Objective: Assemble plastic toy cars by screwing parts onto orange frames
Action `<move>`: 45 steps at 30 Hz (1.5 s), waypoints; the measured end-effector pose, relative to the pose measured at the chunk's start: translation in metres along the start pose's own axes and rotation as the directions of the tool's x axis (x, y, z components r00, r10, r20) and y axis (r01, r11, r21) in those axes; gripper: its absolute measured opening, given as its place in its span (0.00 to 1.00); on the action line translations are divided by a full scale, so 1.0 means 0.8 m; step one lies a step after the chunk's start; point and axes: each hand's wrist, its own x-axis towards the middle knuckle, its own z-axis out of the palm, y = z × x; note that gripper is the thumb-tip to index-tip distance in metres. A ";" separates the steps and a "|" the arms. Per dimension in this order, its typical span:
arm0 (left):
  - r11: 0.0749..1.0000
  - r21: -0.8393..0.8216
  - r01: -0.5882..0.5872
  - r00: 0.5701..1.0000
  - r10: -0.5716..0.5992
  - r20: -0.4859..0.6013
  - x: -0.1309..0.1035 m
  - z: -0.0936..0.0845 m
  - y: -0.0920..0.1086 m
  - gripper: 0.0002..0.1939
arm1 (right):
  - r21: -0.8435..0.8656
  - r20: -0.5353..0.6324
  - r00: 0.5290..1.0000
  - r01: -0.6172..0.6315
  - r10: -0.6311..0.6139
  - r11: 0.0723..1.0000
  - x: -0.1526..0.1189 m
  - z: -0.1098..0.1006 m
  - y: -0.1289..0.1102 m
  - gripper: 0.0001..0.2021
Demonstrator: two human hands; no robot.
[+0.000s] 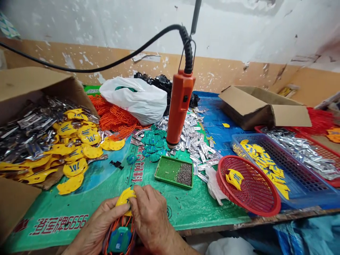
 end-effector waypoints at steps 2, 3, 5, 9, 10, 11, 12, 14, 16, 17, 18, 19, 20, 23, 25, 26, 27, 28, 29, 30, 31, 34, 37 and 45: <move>0.999 -0.033 0.016 1.000 -0.016 -0.005 0.003 0.007 0.000 0.10 | 0.001 0.082 0.996 -0.020 0.020 1.000 0.005 -0.008 0.003 0.12; 0.998 -0.057 0.030 1.000 -0.030 -0.001 0.004 0.011 0.000 0.12 | 0.017 0.123 0.992 -0.027 0.024 0.999 0.009 -0.017 0.006 0.11; 0.994 -0.094 0.064 0.998 -0.063 0.008 0.007 0.016 -0.002 0.13 | 0.049 0.115 0.993 -0.023 0.018 0.999 0.022 -0.047 0.015 0.10; 0.989 -0.096 0.115 0.992 -0.119 -0.032 0.013 0.019 -0.004 0.14 | -0.030 -0.445 0.887 -0.151 0.122 0.988 0.080 -0.128 0.056 0.15; 0.989 -0.093 0.117 0.992 -0.121 -0.035 0.015 0.019 -0.005 0.14 | 0.028 -0.545 0.822 -0.178 0.164 0.984 0.101 -0.144 0.069 0.19; 0.989 -0.090 0.120 0.992 -0.123 -0.031 0.016 0.020 -0.005 0.14 | 0.102 -0.580 0.791 -0.168 0.196 0.980 0.124 -0.157 0.082 0.24; 0.989 -0.087 0.122 0.992 -0.124 -0.022 0.018 0.021 -0.006 0.14 | 0.196 -0.548 0.804 -0.144 0.230 0.970 0.147 -0.166 0.093 0.28; 0.988 -0.086 0.128 0.992 -0.129 -0.011 0.021 0.023 -0.007 0.14 | 0.454 -0.331 0.908 -0.087 0.258 0.887 0.188 -0.170 0.108 0.28; 0.988 -0.092 0.125 0.992 -0.127 -0.021 0.024 0.025 -0.007 0.13 | 0.630 -0.110 0.951 -0.157 0.288 0.761 0.216 -0.163 0.111 0.23; 0.988 -0.100 0.118 0.992 -0.122 -0.033 0.025 0.025 -0.007 0.13 | 0.667 -0.037 0.954 -0.197 0.296 0.719 0.224 -0.156 0.110 0.21; 0.988 -0.112 0.111 0.992 -0.117 -0.048 0.026 0.025 -0.007 0.13 | 0.675 0.001 0.951 -0.228 0.308 0.702 0.228 -0.150 0.107 0.19; 0.987 -0.124 0.105 0.992 -0.114 -0.061 0.027 0.024 -0.006 0.14 | 0.666 0.004 0.948 -0.241 0.319 0.706 0.228 -0.143 0.103 0.18; 0.986 -0.134 0.103 0.991 -0.114 -0.071 0.028 0.023 -0.006 0.14 | 0.649 -0.020 0.944 -0.239 0.330 0.722 0.225 -0.136 0.100 0.18; 0.984 -0.136 0.118 0.988 -0.130 -0.079 0.030 0.022 -0.004 0.15 | 0.599 -0.113 0.905 -0.268 0.411 0.754 0.207 -0.119 0.094 0.18; 0.984 -0.121 0.133 0.987 -0.143 -0.071 0.031 0.022 -0.003 0.15 | 0.580 -0.150 0.859 -0.325 0.490 0.747 0.193 -0.107 0.093 0.14; 0.984 -0.114 0.139 0.987 -0.148 -0.070 0.032 0.022 -0.004 0.15 | 0.578 -0.161 0.842 -0.342 0.514 0.741 0.187 -0.102 0.094 0.12; 0.983 -0.108 0.146 0.986 -0.154 -0.067 0.032 0.023 -0.004 0.15 | 0.581 -0.176 0.832 -0.344 0.527 0.737 0.182 -0.096 0.096 0.11; 0.983 -0.102 0.153 0.985 -0.160 -0.063 0.032 0.024 -0.004 0.15 | 0.592 -0.192 0.826 -0.333 0.530 0.734 0.178 -0.091 0.097 0.10; 0.982 -0.097 0.161 0.984 -0.167 -0.058 0.032 0.025 -0.005 0.15 | 0.604 -0.207 0.825 -0.316 0.527 0.731 0.175 -0.086 0.099 0.10; 0.981 -0.093 0.168 0.984 -0.173 -0.050 0.033 0.025 -0.005 0.15 | 0.615 -0.219 0.824 -0.298 0.522 0.730 0.172 -0.081 0.102 0.10; 0.981 -0.091 0.173 0.983 -0.177 -0.041 0.032 0.026 -0.006 0.15 | 0.623 -0.226 0.825 -0.286 0.518 0.728 0.170 -0.077 0.104 0.09; 0.979 -0.096 0.179 0.983 -0.182 -0.018 0.032 0.026 -0.005 0.15 | 0.631 -0.227 0.825 -0.280 0.517 0.724 0.166 -0.068 0.109 0.08; 0.978 -0.118 0.170 0.985 -0.172 -0.011 0.032 0.025 -0.004 0.15 | 0.632 -0.234 0.815 -0.287 0.530 0.720 0.164 -0.064 0.113 0.10; 0.972 -0.157 0.176 0.981 -0.187 -0.053 0.031 0.025 -0.004 0.15 | 0.652 -0.235 0.801 -0.290 0.551 0.701 0.162 -0.060 0.115 0.10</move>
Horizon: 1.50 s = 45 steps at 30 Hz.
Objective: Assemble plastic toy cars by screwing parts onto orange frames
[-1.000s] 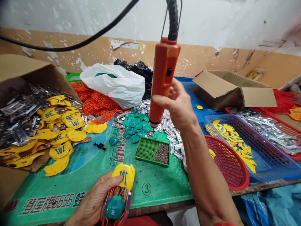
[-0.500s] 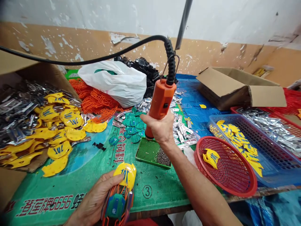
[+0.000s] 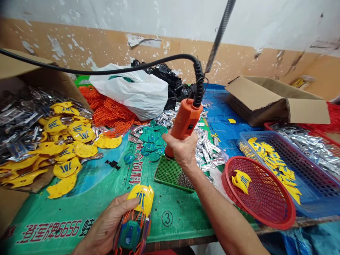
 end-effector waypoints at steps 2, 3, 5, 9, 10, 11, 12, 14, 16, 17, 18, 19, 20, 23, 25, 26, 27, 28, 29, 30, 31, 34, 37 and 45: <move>1.000 0.000 -0.001 1.000 0.001 0.000 -0.001 0.002 0.001 0.15 | -0.006 0.002 1.000 -0.002 0.002 1.000 0.000 0.000 -0.001 0.10; 1.000 0.006 -0.009 1.000 0.009 0.008 -0.001 0.003 0.001 0.14 | -0.010 0.004 1.000 0.001 -0.001 1.000 -0.001 0.000 -0.001 0.11; 0.999 0.018 -0.027 0.999 0.026 0.023 0.000 0.004 0.002 0.13 | -0.019 0.004 1.000 0.012 -0.012 1.000 -0.002 0.000 -0.002 0.13; 0.999 0.036 -0.029 0.999 0.030 -0.016 0.003 0.003 0.003 0.14 | -0.084 0.005 0.998 0.068 -0.068 0.994 -0.006 0.000 -0.004 0.13; 0.999 0.045 -0.030 0.999 0.031 -0.022 0.003 0.002 0.003 0.14 | -0.094 0.005 0.997 0.081 -0.081 0.992 -0.006 0.000 -0.004 0.13; 0.998 0.056 -0.032 0.999 0.034 -0.024 0.004 0.002 0.002 0.14 | -0.096 0.003 0.996 0.089 -0.089 0.991 -0.007 0.001 -0.005 0.12; 0.997 0.066 -0.037 0.999 0.038 -0.022 0.004 0.001 0.002 0.14 | -0.089 0.000 0.996 0.089 -0.089 0.992 -0.007 0.001 -0.005 0.12; 0.996 0.074 -0.041 0.999 0.043 -0.023 0.004 0.001 0.001 0.14 | -0.066 -0.008 0.997 0.080 -0.080 0.995 -0.007 0.001 -0.005 0.13; 0.997 0.071 -0.038 0.999 0.040 -0.028 0.005 0.001 0.000 0.14 | -0.044 -0.004 0.997 0.077 -0.077 0.996 -0.007 0.000 -0.005 0.12; 0.997 0.071 -0.038 0.999 0.040 -0.030 0.005 0.001 0.000 0.13 | -0.034 0.000 0.997 0.080 -0.080 0.996 -0.007 0.000 -0.005 0.12; 0.997 0.072 -0.039 0.999 0.041 -0.027 0.005 0.001 0.000 0.13 | -0.025 0.002 0.997 0.084 -0.084 0.996 -0.007 0.000 -0.005 0.11; 0.996 0.075 -0.043 0.999 0.045 -0.021 0.005 0.001 0.000 0.13 | -0.017 0.003 0.996 0.085 -0.085 0.996 -0.007 0.000 -0.005 0.11; 0.996 0.077 -0.049 0.999 0.050 -0.014 0.005 0.001 0.001 0.12 | -0.010 0.003 0.996 0.084 -0.084 0.996 -0.006 -0.001 -0.006 0.11; 0.995 0.082 -0.058 0.998 0.058 0.000 0.005 0.002 0.001 0.12 | 0.021 -0.007 0.997 0.083 -0.082 0.996 -0.003 -0.003 -0.009 0.15; 0.995 0.088 -0.055 0.998 0.055 0.002 0.005 0.004 0.002 0.12 | 0.046 -0.007 0.997 0.082 -0.082 0.996 -0.001 -0.006 -0.011 0.16; 0.995 0.089 -0.051 0.999 0.051 0.002 0.006 0.004 0.002 0.12 | 0.057 -0.007 0.997 0.083 -0.083 0.995 0.000 -0.007 -0.012 0.15; 0.995 0.091 -0.049 0.999 0.049 0.001 0.006 0.004 0.002 0.12 | 0.070 -0.007 0.996 0.084 -0.083 0.994 0.001 -0.008 -0.013 0.15; 0.995 0.091 -0.048 0.999 0.048 0.000 0.006 0.005 0.002 0.12 | 0.084 -0.004 0.997 0.084 -0.083 0.993 0.001 -0.010 -0.013 0.14; 0.995 0.092 -0.047 0.999 0.048 0.000 0.006 0.004 0.002 0.12 | 0.101 -0.001 0.996 0.083 -0.084 0.991 0.001 -0.012 -0.014 0.14; 0.995 0.092 -0.048 0.999 0.048 -0.002 0.006 0.004 0.002 0.12 | 0.114 0.001 0.996 0.083 -0.084 0.990 0.000 -0.014 -0.015 0.15; 0.995 0.091 -0.049 0.999 0.049 -0.002 0.006 0.003 0.002 0.12 | 0.122 0.007 0.997 0.077 -0.079 0.989 -0.002 -0.017 -0.016 0.15; 0.996 0.072 -0.044 0.999 0.044 -0.005 0.005 0.000 0.001 0.13 | 0.109 0.043 0.998 0.047 -0.052 0.993 -0.009 -0.027 -0.022 0.14; 0.998 0.058 -0.025 1.000 0.025 -0.007 0.003 -0.001 0.000 0.14 | 0.110 0.080 0.996 0.018 -0.027 0.994 -0.018 -0.038 -0.029 0.12; 0.993 0.112 -0.023 1.000 0.022 0.009 0.001 0.002 -0.002 0.13 | 0.149 0.104 0.994 0.007 -0.022 0.989 -0.030 -0.050 -0.039 0.13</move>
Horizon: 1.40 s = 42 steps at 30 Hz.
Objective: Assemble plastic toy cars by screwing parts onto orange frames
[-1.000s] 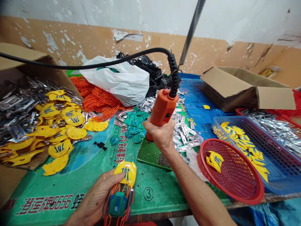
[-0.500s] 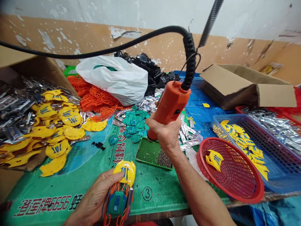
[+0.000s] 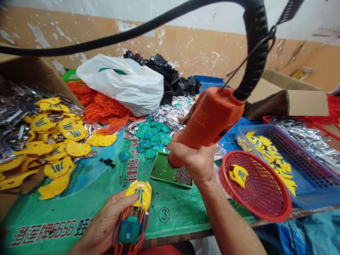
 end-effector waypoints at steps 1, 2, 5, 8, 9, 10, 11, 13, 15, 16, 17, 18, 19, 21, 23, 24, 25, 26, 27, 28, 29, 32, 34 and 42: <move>1.000 0.005 -0.001 1.000 0.001 -0.004 0.000 0.000 0.000 0.13 | 0.001 0.000 1.000 0.008 -0.008 1.000 0.001 0.000 0.000 0.11; 1.000 0.008 0.000 1.000 0.000 -0.007 0.000 0.000 0.000 0.13 | 0.007 0.001 1.000 0.015 -0.015 1.000 0.002 0.001 -0.001 0.10; 1.000 0.010 0.004 1.000 -0.004 -0.006 0.001 0.000 0.000 0.12 | 0.077 -0.001 1.000 0.018 -0.018 0.997 0.005 0.004 -0.005 0.12; 1.000 0.013 0.004 1.000 -0.004 0.001 0.002 -0.001 0.000 0.12 | 0.123 -0.026 1.000 0.018 -0.015 0.992 0.008 0.004 -0.006 0.16; 1.000 0.012 0.006 1.000 -0.006 0.004 0.002 -0.001 -0.001 0.12 | 0.109 -0.038 0.999 0.026 -0.022 0.994 0.010 0.003 -0.006 0.17; 1.000 0.010 0.008 1.000 -0.008 0.008 0.001 -0.001 -0.001 0.12 | 0.083 -0.048 0.998 0.040 -0.036 0.996 0.011 0.002 -0.005 0.17; 1.000 0.007 0.009 1.000 -0.009 0.010 0.001 -0.002 -0.001 0.12 | 0.054 -0.057 0.997 0.057 -0.054 0.997 0.013 0.000 -0.004 0.17; 1.000 0.001 0.008 1.000 -0.008 0.009 0.001 -0.002 -0.002 0.13 | 0.009 -0.083 0.992 0.099 -0.098 0.995 0.016 -0.005 -0.001 0.18; 1.000 -0.003 0.009 1.000 -0.009 0.005 0.001 -0.002 -0.002 0.13 | -0.010 -0.118 0.985 0.123 -0.123 0.992 0.019 -0.008 0.001 0.15; 1.000 -0.004 0.009 1.000 -0.009 0.002 0.001 -0.002 -0.002 0.13 | -0.010 -0.132 0.984 0.122 -0.122 0.993 0.020 -0.008 0.001 0.13; 1.000 -0.004 0.010 1.000 -0.010 -0.001 0.001 -0.002 -0.002 0.13 | -0.005 -0.139 0.984 0.112 -0.112 0.994 0.021 -0.008 0.001 0.11; 1.000 -0.003 0.011 1.000 -0.011 -0.002 0.002 -0.002 -0.002 0.13 | 0.005 -0.135 0.986 0.096 -0.095 0.995 0.022 -0.008 0.001 0.10; 1.000 -0.003 0.014 1.000 -0.014 -0.001 0.002 -0.002 -0.002 0.13 | 0.019 -0.125 0.989 0.079 -0.076 0.997 0.023 -0.007 0.000 0.10; 1.000 -0.005 0.020 1.000 -0.020 0.009 0.002 -0.002 -0.002 0.13 | 0.043 -0.107 0.993 0.053 -0.048 0.998 0.024 -0.006 0.000 0.12; 1.000 -0.012 0.022 1.000 -0.021 0.019 0.002 -0.003 -0.002 0.12 | 0.035 -0.096 0.994 0.054 -0.051 0.998 0.025 -0.007 0.001 0.13; 1.000 -0.014 0.020 1.000 -0.019 0.021 0.001 -0.003 -0.001 0.12 | 0.018 -0.097 0.993 0.063 -0.061 0.998 0.026 -0.007 0.002 0.13; 1.000 -0.014 0.018 1.000 -0.018 0.022 0.001 -0.002 -0.001 0.12 | -0.004 -0.102 0.992 0.073 -0.073 0.997 0.026 -0.008 0.004 0.13; 1.000 -0.012 0.018 1.000 -0.018 0.022 0.000 -0.002 0.000 0.12 | -0.028 -0.108 0.990 0.083 -0.085 0.996 0.026 -0.008 0.006 0.12; 1.000 -0.010 0.020 1.000 -0.020 0.020 0.000 -0.002 0.000 0.12 | -0.046 -0.116 0.988 0.095 -0.099 0.994 0.026 -0.008 0.008 0.11; 1.000 -0.008 0.022 1.000 -0.021 0.018 0.000 -0.001 0.000 0.12 | -0.053 -0.123 0.986 0.104 -0.110 0.993 0.026 -0.008 0.011 0.10; 1.000 -0.009 0.022 1.000 -0.021 0.015 0.000 -0.001 0.001 0.12 | -0.048 -0.128 0.985 0.108 -0.113 0.993 0.025 -0.007 0.014 0.10; 1.000 -0.013 0.015 1.000 -0.015 0.011 0.001 -0.001 0.001 0.12 | 0.000 -0.145 0.983 0.114 -0.113 0.993 0.023 -0.003 0.022 0.12; 1.000 -0.010 0.007 1.000 -0.007 0.014 0.001 -0.001 0.001 0.12 | 0.000 -0.164 0.980 0.114 -0.112 0.994 0.021 -0.002 0.027 0.14; 1.000 -0.008 -0.001 1.000 0.001 -0.002 -0.002 0.003 0.003 0.13 | -0.094 -0.160 0.979 0.109 -0.124 0.990 0.021 -0.002 0.039 0.19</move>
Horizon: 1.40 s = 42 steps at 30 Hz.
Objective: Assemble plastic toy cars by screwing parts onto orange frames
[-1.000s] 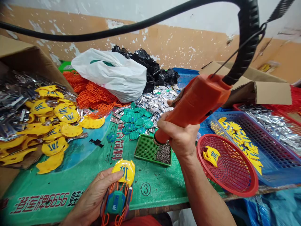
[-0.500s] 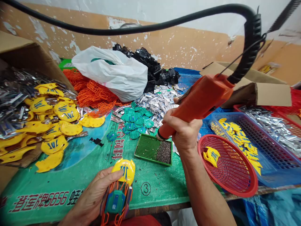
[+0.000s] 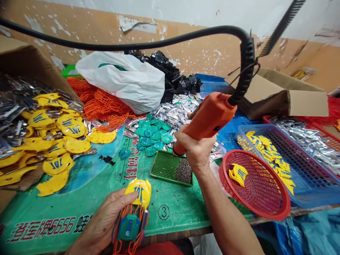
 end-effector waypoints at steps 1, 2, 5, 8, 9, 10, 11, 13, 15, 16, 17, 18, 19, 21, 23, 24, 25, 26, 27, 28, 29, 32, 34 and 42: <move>1.000 0.000 -0.001 1.000 0.001 -0.003 0.000 0.000 0.000 0.13 | 0.013 0.000 1.000 0.001 -0.001 1.000 0.000 0.000 0.000 0.19; 1.000 0.000 -0.003 1.000 0.003 -0.003 0.000 0.000 0.000 0.13 | 0.026 -0.001 1.000 0.004 -0.004 1.000 0.001 0.000 0.001 0.20; 1.000 0.003 -0.009 1.000 0.009 0.001 0.000 -0.001 -0.001 0.14 | 0.027 -0.005 1.000 0.007 -0.007 1.000 0.001 0.001 0.003 0.19; 1.000 0.002 -0.008 1.000 0.008 0.001 0.001 0.001 0.000 0.14 | -0.012 -0.007 1.000 0.001 -0.001 1.000 0.001 0.000 0.007 0.17; 1.000 0.001 -0.008 1.000 0.008 0.001 0.001 0.001 0.001 0.14 | -0.024 -0.010 1.000 -0.001 0.000 1.000 0.001 0.000 0.008 0.16; 1.000 -0.001 -0.010 1.000 0.010 0.002 0.001 0.002 0.002 0.14 | -0.035 -0.016 1.000 -0.002 0.001 0.999 0.000 0.000 0.009 0.16; 1.000 -0.002 -0.011 1.000 0.011 0.002 0.001 0.003 0.002 0.14 | -0.042 -0.021 1.000 -0.003 0.002 0.999 0.000 0.000 0.009 0.15; 1.000 -0.005 -0.008 1.000 0.008 0.001 0.002 0.003 0.002 0.14 | -0.039 -0.023 1.000 -0.009 0.008 0.999 -0.001 0.000 0.010 0.14; 1.000 -0.009 0.000 1.000 0.000 -0.003 0.002 0.003 0.002 0.14 | -0.025 -0.020 1.000 -0.015 0.015 1.000 -0.001 0.000 0.009 0.14; 1.000 -0.008 0.004 1.000 -0.004 -0.005 0.002 0.003 0.002 0.15 | -0.024 -0.020 1.000 -0.018 0.017 1.000 -0.001 0.000 0.009 0.13; 1.000 -0.004 0.007 1.000 -0.007 -0.006 0.002 0.003 0.002 0.15 | -0.027 -0.025 1.000 -0.019 0.018 0.999 -0.002 0.000 0.009 0.13; 1.000 0.002 0.008 1.000 -0.008 -0.008 0.002 0.003 0.001 0.15 | -0.034 -0.031 0.999 -0.019 0.018 0.999 -0.001 0.000 0.009 0.13; 1.000 0.009 0.009 1.000 -0.009 -0.008 0.002 0.003 0.001 0.16 | -0.042 -0.039 0.999 -0.018 0.016 0.999 -0.001 0.001 0.009 0.14; 1.000 0.021 0.008 1.000 -0.008 -0.006 0.002 0.003 0.001 0.16 | -0.045 -0.052 0.999 -0.010 0.008 0.999 0.000 0.001 0.009 0.13; 1.000 0.027 0.008 1.000 -0.008 0.001 0.002 0.003 0.001 0.16 | -0.031 -0.057 0.998 0.003 -0.005 1.000 0.000 0.002 0.009 0.13; 1.000 0.028 0.008 1.000 -0.008 0.005 0.002 0.003 0.001 0.16 | -0.021 -0.056 0.998 0.010 -0.011 1.000 0.000 0.002 0.009 0.13; 1.000 0.028 0.008 1.000 -0.008 0.007 0.002 0.003 0.001 0.16 | -0.010 -0.055 0.998 0.015 -0.015 1.000 0.000 0.002 0.008 0.13; 1.000 0.026 0.007 1.000 -0.007 0.007 0.002 0.002 0.001 0.16 | 0.000 -0.049 0.999 0.016 -0.016 1.000 0.000 0.002 0.008 0.12; 1.000 0.023 0.006 1.000 -0.006 0.005 0.002 0.002 0.001 0.16 | 0.007 -0.044 0.999 0.017 -0.017 1.000 0.000 0.002 0.007 0.12; 1.000 0.020 0.005 1.000 -0.005 0.002 0.003 0.002 0.001 0.16 | 0.009 -0.038 0.999 0.016 -0.015 1.000 -0.001 0.002 0.007 0.12; 1.000 0.019 0.003 1.000 -0.003 0.000 0.003 0.002 0.001 0.16 | 0.006 -0.034 0.999 0.014 -0.014 1.000 -0.001 0.002 0.007 0.12; 1.000 0.022 0.002 1.000 -0.002 0.000 0.003 0.003 0.001 0.15 | -0.014 -0.029 0.999 0.018 -0.018 1.000 -0.001 0.002 0.007 0.11; 1.000 0.019 0.002 1.000 -0.002 -0.002 0.004 0.003 0.001 0.15 | -0.024 -0.025 0.999 0.024 -0.024 0.999 -0.001 0.003 0.006 0.10; 1.000 0.018 0.014 1.000 -0.013 -0.007 0.002 0.002 0.000 0.15 | -0.024 -0.005 0.999 0.032 -0.033 0.999 -0.002 0.005 0.002 0.12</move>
